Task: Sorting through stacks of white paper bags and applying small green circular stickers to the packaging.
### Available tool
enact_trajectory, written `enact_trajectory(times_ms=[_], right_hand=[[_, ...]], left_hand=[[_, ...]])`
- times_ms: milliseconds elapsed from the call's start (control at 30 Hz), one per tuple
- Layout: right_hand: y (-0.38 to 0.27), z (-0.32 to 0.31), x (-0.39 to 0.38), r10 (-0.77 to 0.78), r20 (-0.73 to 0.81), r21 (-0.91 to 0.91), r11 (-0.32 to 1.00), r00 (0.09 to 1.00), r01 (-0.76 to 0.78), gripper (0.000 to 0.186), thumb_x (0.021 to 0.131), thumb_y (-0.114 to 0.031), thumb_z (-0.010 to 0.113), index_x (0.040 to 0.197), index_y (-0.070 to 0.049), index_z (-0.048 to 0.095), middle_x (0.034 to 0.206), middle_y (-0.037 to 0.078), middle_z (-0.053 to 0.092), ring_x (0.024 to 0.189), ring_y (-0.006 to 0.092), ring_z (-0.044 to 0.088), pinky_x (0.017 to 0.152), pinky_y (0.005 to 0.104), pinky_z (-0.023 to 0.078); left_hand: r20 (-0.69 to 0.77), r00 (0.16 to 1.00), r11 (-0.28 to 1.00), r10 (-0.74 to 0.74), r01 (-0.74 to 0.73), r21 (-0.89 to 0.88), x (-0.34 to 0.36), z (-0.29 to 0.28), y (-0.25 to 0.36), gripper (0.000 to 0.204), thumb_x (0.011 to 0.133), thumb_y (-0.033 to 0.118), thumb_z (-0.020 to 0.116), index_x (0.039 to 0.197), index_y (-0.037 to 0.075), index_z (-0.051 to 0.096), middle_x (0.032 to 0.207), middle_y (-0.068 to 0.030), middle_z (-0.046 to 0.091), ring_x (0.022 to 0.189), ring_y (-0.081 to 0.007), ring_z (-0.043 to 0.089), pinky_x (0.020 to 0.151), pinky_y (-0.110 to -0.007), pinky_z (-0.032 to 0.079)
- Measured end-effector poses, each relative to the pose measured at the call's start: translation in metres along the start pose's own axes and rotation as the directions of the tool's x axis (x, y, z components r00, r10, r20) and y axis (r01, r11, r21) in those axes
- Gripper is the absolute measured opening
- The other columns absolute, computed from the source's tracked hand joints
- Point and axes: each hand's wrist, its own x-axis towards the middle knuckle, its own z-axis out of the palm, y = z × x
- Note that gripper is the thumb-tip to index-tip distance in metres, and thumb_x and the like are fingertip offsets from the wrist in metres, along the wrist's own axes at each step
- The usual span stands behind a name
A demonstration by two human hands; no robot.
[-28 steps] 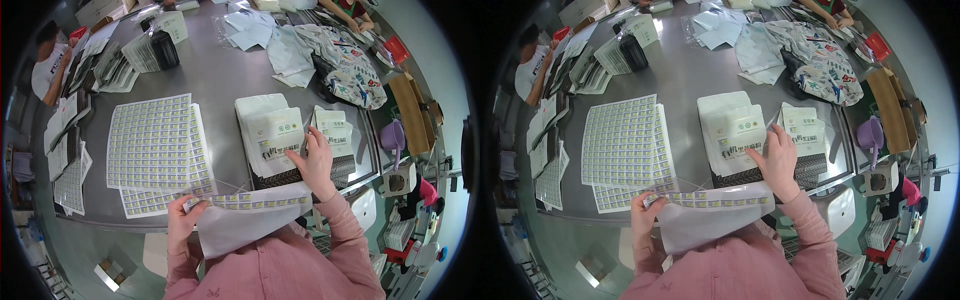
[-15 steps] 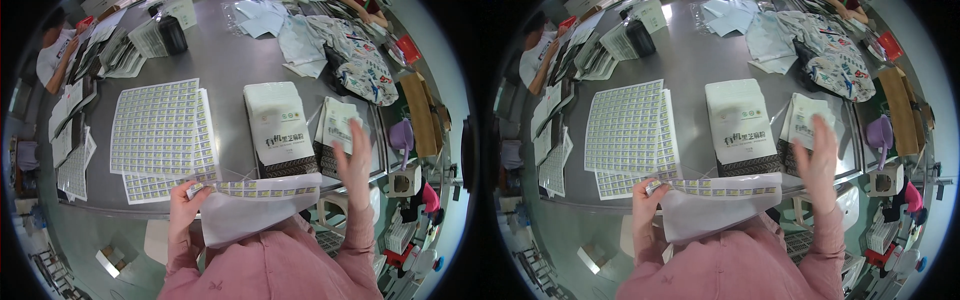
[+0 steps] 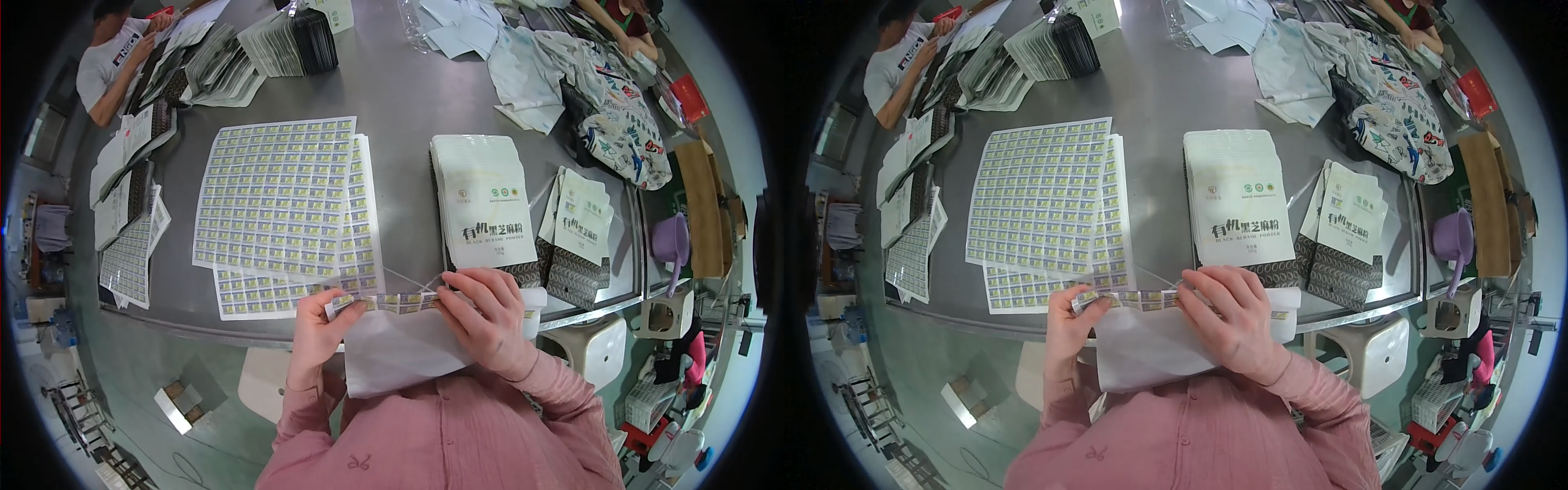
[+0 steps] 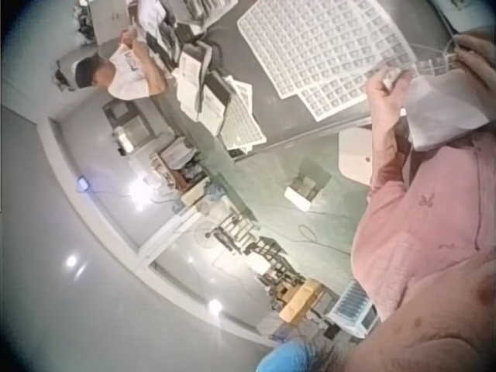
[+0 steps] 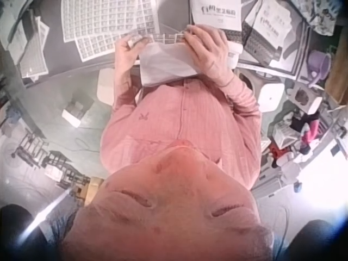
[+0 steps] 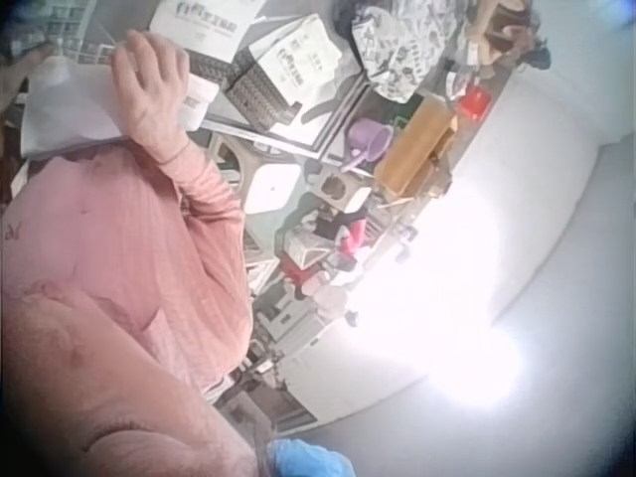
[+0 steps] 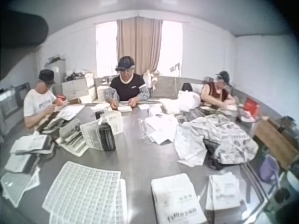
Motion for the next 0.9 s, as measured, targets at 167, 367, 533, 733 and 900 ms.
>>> enact_trajectory(times_ms=[167, 367, 533, 733, 900], right_hand=[[0.008, -0.009, 0.003, -0.147, -0.039, 0.073, 0.986, 0.988, 0.15, 0.02, 0.08, -0.005, 0.075, 0.1, -0.003, 0.072, 0.108, 0.01, 0.073, 0.092, 0.0245, 0.07, 0.079, 0.0366, 0.055], [0.071, -0.044, 0.057, 0.554, 0.463, 0.496, 0.484, 0.692, -0.721, 0.012, 0.096, -0.008, 0.066, 0.094, 0.004, 0.068, 0.078, 0.008, 0.074, 0.07, 0.0103, 0.07, 0.065, 0.0262, 0.055], [0.118, -0.026, 0.087, 0.478, 0.664, 0.306, 0.528, 0.575, -0.792, 0.016, 0.093, -0.012, 0.069, 0.089, 0.004, 0.069, 0.077, 0.007, 0.073, 0.069, 0.0115, 0.071, 0.063, 0.0258, 0.057], [0.129, -0.007, 0.09, 0.45, 0.713, 0.281, 0.519, 0.537, -0.807, 0.018, 0.091, -0.014, 0.071, 0.089, 0.005, 0.071, 0.077, 0.008, 0.073, 0.068, 0.0121, 0.071, 0.063, 0.0262, 0.059], [0.128, -0.004, 0.092, 0.465, 0.686, 0.265, 0.557, 0.56, -0.787, 0.018, 0.089, -0.013, 0.072, 0.088, 0.005, 0.071, 0.077, 0.01, 0.074, 0.068, 0.0139, 0.072, 0.06, 0.0269, 0.058]], left_hand=[[-0.023, 1.0, 1.0, 0.019, -0.019, 0.0, 0.002, 0.002, -0.003, 0.016, 0.09, -0.005, 0.073, 0.106, -0.005, 0.073, 0.097, -0.0049, 0.075, 0.087, -0.0072, 0.067, 0.073, -0.022, 0.056], [-0.02, 0.999, 0.998, 0.047, -0.048, -0.029, -0.002, -0.002, -0.005, 0.015, 0.089, -0.005, 0.074, 0.104, -0.004, 0.074, 0.095, -0.0043, 0.075, 0.081, -0.0068, 0.067, 0.067, -0.022, 0.056], [-0.05, 0.998, 0.999, 0.033, -0.031, 0.044, 0.001, 0.003, 0.0, 0.012, 0.09, -0.002, 0.075, 0.102, -0.003, 0.075, 0.088, -0.0028, 0.075, 0.074, -0.0055, 0.066, 0.059, -0.021, 0.052], [-0.064, 0.996, 0.998, -0.063, 0.063, -0.005, -0.003, 0.004, 0.009, 0.012, 0.09, -0.001, 0.074, 0.102, -0.003, 0.075, 0.087, -0.0025, 0.075, 0.073, -0.0049, 0.066, 0.059, -0.021, 0.051], [-0.039, 0.998, 0.999, -0.044, 0.044, 0.004, -0.002, 0.001, 0.006, 0.012, 0.091, -0.001, 0.074, 0.102, -0.003, 0.075, 0.089, -0.0027, 0.075, 0.075, -0.0055, 0.066, 0.061, -0.021, 0.052]])
